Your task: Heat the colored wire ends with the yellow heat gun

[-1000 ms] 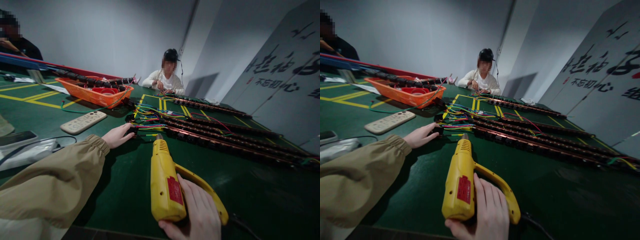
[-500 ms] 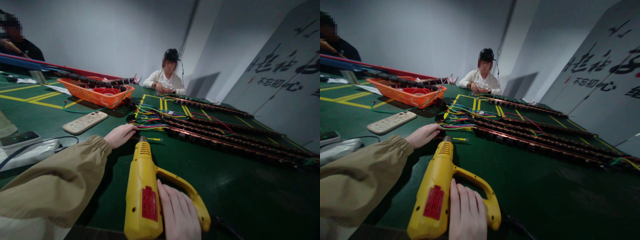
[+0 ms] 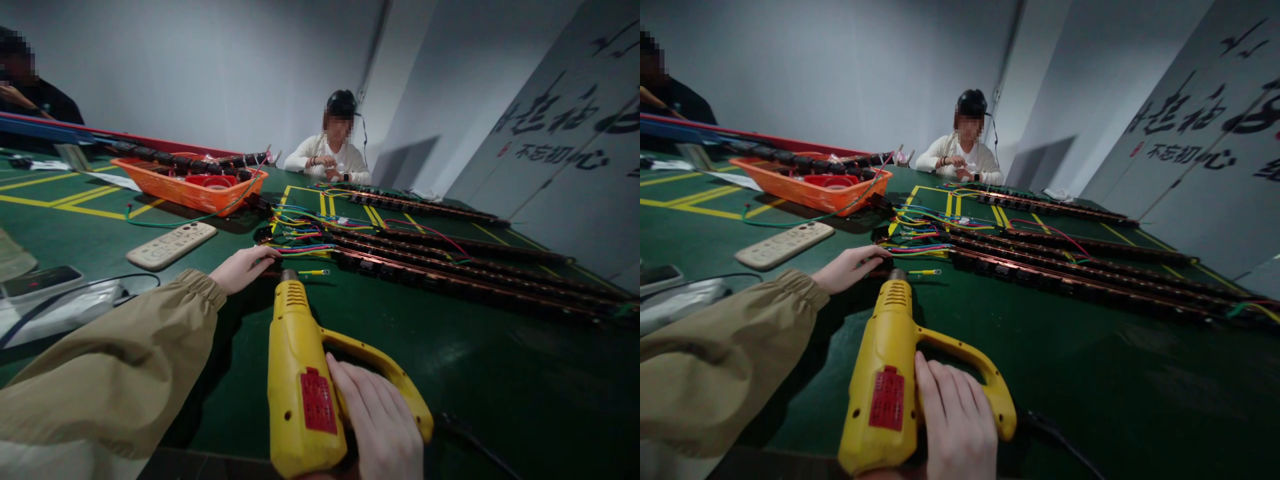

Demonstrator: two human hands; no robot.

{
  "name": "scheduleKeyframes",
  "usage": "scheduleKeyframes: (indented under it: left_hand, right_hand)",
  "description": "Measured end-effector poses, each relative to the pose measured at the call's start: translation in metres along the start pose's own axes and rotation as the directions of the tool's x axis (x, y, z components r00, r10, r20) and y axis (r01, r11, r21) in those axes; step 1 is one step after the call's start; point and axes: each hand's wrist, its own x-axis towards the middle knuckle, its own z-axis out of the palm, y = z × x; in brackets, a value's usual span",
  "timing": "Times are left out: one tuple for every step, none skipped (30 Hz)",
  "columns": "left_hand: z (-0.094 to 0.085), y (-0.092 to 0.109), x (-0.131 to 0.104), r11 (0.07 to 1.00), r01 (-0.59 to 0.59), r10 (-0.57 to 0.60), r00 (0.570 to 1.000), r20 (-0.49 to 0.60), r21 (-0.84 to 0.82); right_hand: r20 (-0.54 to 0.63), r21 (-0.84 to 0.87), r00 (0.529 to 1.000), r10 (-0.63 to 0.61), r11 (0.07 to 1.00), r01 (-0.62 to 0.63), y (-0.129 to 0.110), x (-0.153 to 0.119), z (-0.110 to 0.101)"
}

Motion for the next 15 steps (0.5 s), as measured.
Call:
scheduleKeyframes:
  left_hand:
    - [0.000, 0.000, 0.000, 1.000, 0.003, -0.003, 1.000, 0.003, -0.001]
    - [0.000, 0.000, 0.001, 1.000, 0.004, -0.004, 1.000, 0.005, 0.006]
    - [0.000, 0.000, 0.001, 1.000, 0.004, -0.004, 1.000, 0.003, 0.018]
    - [0.000, 0.000, 0.001, 0.999, 0.003, -0.003, 1.000, -0.004, 0.033]
    - [0.000, 0.001, 0.001, 0.999, 0.002, -0.002, 1.000, -0.011, 0.048]
    - [0.000, 0.001, 0.001, 0.998, 0.002, -0.001, 1.000, -0.017, 0.062]
    - [0.000, 0.002, 0.000, 0.997, 0.004, -0.002, 1.000, -0.020, 0.074]
    - [0.000, 0.002, 0.000, 0.996, 0.008, -0.006, 1.000, -0.022, 0.084]
    - [0.000, 0.003, 0.000, 0.996, 0.013, -0.010, 1.000, -0.023, 0.092]
    - [0.000, 0.004, 0.000, 0.995, 0.018, -0.015, 1.000, -0.026, 0.100]
    - [0.000, 0.005, 0.000, 0.994, 0.024, -0.020, 0.999, -0.031, 0.110]
    - [0.000, 0.006, 0.000, 0.992, 0.029, -0.025, 0.999, -0.037, 0.119]
    - [0.001, 0.007, 0.001, 0.991, 0.034, -0.029, 0.999, -0.045, 0.129]
    - [0.002, 0.008, 0.001, 0.989, 0.039, -0.031, 0.998, -0.056, 0.140]
    - [0.003, 0.010, 0.002, 0.987, 0.040, -0.030, 0.997, -0.068, 0.156]
  right_hand:
    - [0.003, -0.006, 1.000, -0.003, 1.000, 0.003, 0.002, 0.001, -0.002]
    - [0.012, -0.014, 1.000, -0.013, 1.000, 0.013, 0.004, 0.003, -0.005]
    - [0.028, -0.022, 0.999, -0.033, 0.999, 0.034, 0.006, 0.004, -0.008]
    - [0.039, -0.030, 0.998, -0.054, 0.998, 0.056, 0.009, 0.006, -0.011]
    - [0.048, -0.039, 0.996, -0.071, 0.997, 0.073, 0.012, 0.007, -0.014]
    - [0.055, -0.050, 0.995, -0.084, 0.995, 0.087, 0.015, 0.008, -0.017]
    - [0.058, -0.064, 0.994, -0.091, 0.993, 0.094, 0.019, 0.008, -0.020]
    - [0.063, -0.080, 0.994, -0.090, 0.992, 0.095, 0.022, 0.008, -0.022]
    - [0.066, -0.097, 0.994, -0.084, 0.991, 0.090, 0.026, 0.007, -0.024]
    - [0.069, -0.112, 0.995, -0.074, 0.990, 0.082, 0.029, 0.006, -0.025]
    - [0.074, -0.127, 0.995, -0.062, 0.989, 0.071, 0.032, 0.004, -0.027]
    - [0.074, -0.141, 0.996, -0.049, 0.988, 0.059, 0.035, 0.003, -0.027]
    - [0.072, -0.154, 0.997, -0.037, 0.987, 0.048, 0.037, 0.001, -0.028]
    - [0.069, -0.163, 0.997, -0.030, 0.986, 0.040, 0.038, 0.000, -0.028]
    - [0.068, -0.171, 0.997, -0.027, 0.985, 0.038, 0.039, -0.001, -0.028]
